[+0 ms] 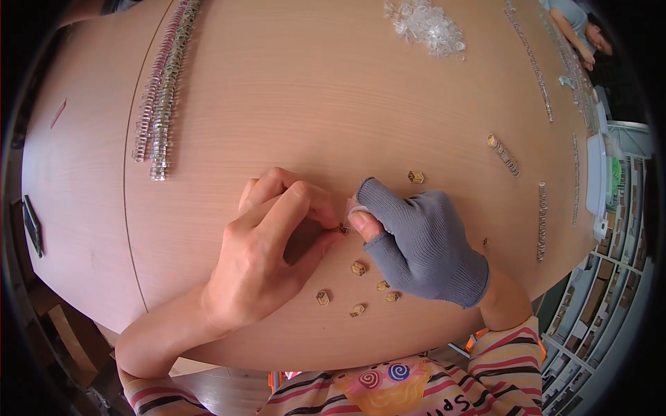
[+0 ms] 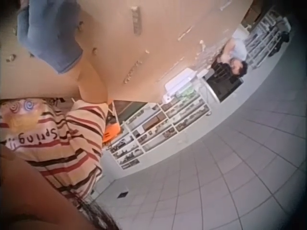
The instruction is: The person assembles small plastic or rubber components by hand, fitting them together to form connector housings.
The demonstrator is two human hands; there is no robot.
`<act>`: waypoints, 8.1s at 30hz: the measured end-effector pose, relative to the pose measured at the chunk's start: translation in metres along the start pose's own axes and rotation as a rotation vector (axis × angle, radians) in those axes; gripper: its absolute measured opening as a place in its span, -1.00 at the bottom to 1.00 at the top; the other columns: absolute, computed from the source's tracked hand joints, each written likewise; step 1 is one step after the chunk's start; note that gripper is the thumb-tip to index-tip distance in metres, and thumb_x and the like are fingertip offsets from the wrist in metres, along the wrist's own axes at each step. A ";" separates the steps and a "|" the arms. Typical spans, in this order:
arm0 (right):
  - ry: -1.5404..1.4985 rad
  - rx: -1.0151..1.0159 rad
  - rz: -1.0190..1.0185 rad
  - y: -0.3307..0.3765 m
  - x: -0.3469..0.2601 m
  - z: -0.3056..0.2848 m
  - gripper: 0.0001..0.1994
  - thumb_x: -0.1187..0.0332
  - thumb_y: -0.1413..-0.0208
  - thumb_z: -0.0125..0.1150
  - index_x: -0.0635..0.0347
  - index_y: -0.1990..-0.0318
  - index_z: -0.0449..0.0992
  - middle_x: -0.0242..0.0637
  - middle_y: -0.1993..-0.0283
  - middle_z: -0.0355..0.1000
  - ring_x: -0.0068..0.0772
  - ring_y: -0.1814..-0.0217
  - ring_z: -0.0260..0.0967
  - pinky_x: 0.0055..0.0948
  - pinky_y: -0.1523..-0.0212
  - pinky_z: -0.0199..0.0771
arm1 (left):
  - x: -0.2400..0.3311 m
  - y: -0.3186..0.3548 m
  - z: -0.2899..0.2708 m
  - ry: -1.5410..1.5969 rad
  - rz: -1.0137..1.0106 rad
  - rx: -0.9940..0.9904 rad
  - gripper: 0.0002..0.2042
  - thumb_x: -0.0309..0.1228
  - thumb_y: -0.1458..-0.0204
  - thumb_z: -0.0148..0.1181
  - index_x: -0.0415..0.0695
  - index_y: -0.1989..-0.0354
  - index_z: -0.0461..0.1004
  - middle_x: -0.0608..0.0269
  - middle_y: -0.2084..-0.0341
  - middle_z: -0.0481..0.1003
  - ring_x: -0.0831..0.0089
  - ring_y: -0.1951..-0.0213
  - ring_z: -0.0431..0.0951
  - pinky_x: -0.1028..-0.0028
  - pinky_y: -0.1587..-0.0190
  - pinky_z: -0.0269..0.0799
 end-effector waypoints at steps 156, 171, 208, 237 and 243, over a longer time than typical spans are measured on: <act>0.258 0.059 -0.035 0.003 0.047 -0.039 -0.81 0.24 -0.27 0.13 0.08 0.32 0.30 -0.28 0.75 0.28 -0.21 0.75 0.34 -0.23 0.70 0.25 | -0.002 -0.070 0.038 -0.123 0.164 -0.062 -0.83 -0.43 0.22 0.48 -0.02 0.45 0.58 0.47 0.41 0.47 0.38 0.21 0.39 0.38 0.13 0.13; 0.250 0.032 -0.013 0.004 0.050 -0.040 -0.83 0.23 -0.22 0.16 0.07 0.29 0.36 -0.24 0.70 0.38 -0.08 0.68 0.41 -0.11 0.63 0.36 | -0.006 -0.067 0.041 -0.162 0.179 -0.071 -0.83 -0.42 0.22 0.50 -0.04 0.45 0.61 0.45 0.39 0.50 0.37 0.17 0.42 0.37 0.07 0.18; 0.166 0.156 0.098 0.067 0.059 -0.050 -0.83 0.28 -0.31 0.08 0.13 0.30 0.36 -0.22 0.69 0.34 -0.10 0.69 0.36 -0.19 0.67 0.27 | 0.027 -0.063 0.083 -0.094 0.206 -0.167 -0.75 -0.52 0.28 0.51 -0.08 0.37 0.61 0.35 0.28 0.50 0.30 0.07 0.43 0.29 -0.07 0.18; 0.247 0.155 0.122 0.066 0.058 -0.040 -0.82 0.28 -0.32 0.08 0.14 0.31 0.35 -0.25 0.70 0.30 -0.14 0.71 0.33 -0.22 0.66 0.26 | 0.020 -0.065 0.077 -0.106 0.213 -0.203 -0.76 -0.47 0.33 0.54 -0.06 0.44 0.60 0.41 0.38 0.46 0.35 0.12 0.44 0.31 -0.01 0.21; 0.237 0.168 0.100 0.067 0.058 -0.041 -0.84 0.29 -0.29 0.12 0.13 0.30 0.38 -0.27 0.69 0.32 -0.16 0.70 0.34 -0.24 0.66 0.26 | 0.021 -0.066 0.076 -0.089 0.213 -0.208 -0.73 -0.50 0.35 0.54 -0.05 0.41 0.60 0.42 0.36 0.47 0.34 0.11 0.44 0.29 -0.01 0.20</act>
Point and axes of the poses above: each hand's wrist, its own y-axis away from the middle knuckle, its own z-axis out of the palm, x = y × z, the point moved 2 cm from there along -y, towards the middle knuckle
